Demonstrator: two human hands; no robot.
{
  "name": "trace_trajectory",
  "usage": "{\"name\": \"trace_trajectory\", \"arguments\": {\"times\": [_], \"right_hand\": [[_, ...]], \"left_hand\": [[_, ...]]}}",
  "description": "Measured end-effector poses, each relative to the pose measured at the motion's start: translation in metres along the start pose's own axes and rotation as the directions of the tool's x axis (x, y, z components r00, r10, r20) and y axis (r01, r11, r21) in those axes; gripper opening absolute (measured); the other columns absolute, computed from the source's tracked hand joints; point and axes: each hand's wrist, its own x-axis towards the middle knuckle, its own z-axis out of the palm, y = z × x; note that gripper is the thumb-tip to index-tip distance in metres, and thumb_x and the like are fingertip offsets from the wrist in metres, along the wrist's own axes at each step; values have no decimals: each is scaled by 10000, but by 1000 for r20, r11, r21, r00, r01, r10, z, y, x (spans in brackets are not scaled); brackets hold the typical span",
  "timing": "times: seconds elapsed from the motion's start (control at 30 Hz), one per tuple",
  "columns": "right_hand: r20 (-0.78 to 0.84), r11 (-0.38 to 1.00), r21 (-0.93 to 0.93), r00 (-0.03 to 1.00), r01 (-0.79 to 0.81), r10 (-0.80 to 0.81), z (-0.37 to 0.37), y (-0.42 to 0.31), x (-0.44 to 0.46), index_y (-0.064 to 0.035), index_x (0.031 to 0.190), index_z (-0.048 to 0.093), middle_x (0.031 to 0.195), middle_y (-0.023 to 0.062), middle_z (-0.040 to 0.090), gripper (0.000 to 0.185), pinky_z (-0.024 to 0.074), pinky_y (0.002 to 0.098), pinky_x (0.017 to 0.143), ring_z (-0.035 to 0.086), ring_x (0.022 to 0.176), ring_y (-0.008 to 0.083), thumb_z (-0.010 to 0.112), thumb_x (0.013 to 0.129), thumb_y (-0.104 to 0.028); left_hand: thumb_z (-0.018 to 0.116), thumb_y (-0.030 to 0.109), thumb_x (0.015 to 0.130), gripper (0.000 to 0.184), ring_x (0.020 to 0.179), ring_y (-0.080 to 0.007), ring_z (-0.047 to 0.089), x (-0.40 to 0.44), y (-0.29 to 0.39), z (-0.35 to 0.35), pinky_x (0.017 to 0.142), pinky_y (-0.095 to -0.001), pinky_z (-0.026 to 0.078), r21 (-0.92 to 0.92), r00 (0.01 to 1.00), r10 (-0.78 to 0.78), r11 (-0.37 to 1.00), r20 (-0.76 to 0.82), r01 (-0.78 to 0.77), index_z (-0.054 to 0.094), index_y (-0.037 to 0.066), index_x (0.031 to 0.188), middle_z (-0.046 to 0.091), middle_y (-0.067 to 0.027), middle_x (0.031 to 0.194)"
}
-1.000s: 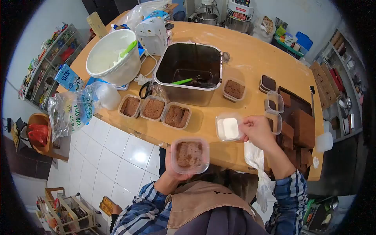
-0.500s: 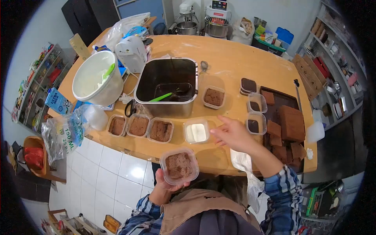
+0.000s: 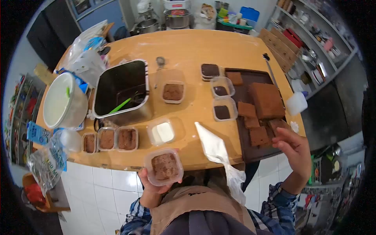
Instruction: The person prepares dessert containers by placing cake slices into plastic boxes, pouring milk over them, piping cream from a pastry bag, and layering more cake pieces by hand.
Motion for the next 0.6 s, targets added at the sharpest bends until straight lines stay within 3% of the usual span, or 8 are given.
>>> {"name": "trace_trajectory", "arguments": {"times": [0.1,0.13,0.23,0.27,0.33,0.43,0.53,0.6], "right_hand": [[-214,977,122,956,-177,200,-21,17,-19,48,907,611,740,90,645,186,465,232,605,585,651,130,632,751,-52],[-315,955,53,902,-293,294,-23,20,-24,30,821,622,792,104,638,120,462,268,673,587,719,160,644,733,-47],[-416,963,-268,898,30,-144,0,50,-32,-3,862,626,908,128,615,183,434,309,778,570,858,212,663,685,-27],[-303,932,-358,935,66,-182,9,42,-37,-37,918,626,1036,139,569,293,392,345,863,525,978,261,678,631,-10],[-191,911,-358,939,205,-286,35,41,-45,-44,984,612,1073,129,553,402,402,354,864,523,990,284,694,591,-16],[64,959,-183,976,216,-208,74,43,-53,-34,1047,584,1105,134,541,479,423,349,858,522,1017,289,722,589,-66],[-96,971,-43,966,237,-240,125,70,-62,-9,1058,567,1083,152,541,479,451,340,812,546,971,278,728,610,-64],[-178,959,-29,943,281,-281,146,77,-60,2,1065,556,1072,157,543,456,465,326,790,558,948,263,716,643,-64]], "left_hand": [[553,640,631,1012,645,-311,587,0,-1,4,499,-332,498,75,997,44,996,-57,-40,281,-110,1253,519,-215,932],[538,641,646,989,642,-300,579,0,-1,5,518,-334,501,91,997,55,995,-60,-49,298,-112,1241,519,-219,932],[523,638,663,964,640,-292,572,0,-1,6,527,-336,502,84,992,108,991,-71,-102,310,-111,1233,519,-222,937],[517,639,669,960,639,-291,571,-1,-1,8,528,-335,501,79,991,113,991,-76,-107,310,-111,1232,518,-224,939],[504,640,680,951,639,-288,570,-1,0,10,529,-333,501,67,989,125,991,-82,-120,312,-111,1231,518,-227,942],[486,644,691,940,628,-282,565,-4,2,7,524,-332,499,59,989,138,989,-56,-135,316,-107,1230,518,-231,948],[538,613,669,850,925,-296,535,-7,6,-8,582,-414,522,-9,997,74,997,8,-74,355,21,1250,414,-180,1211],[503,629,688,897,740,-301,565,-5,3,-2,545,-360,511,16,992,119,993,-44,-118,327,-55,1241,483,-225,1058]]}}
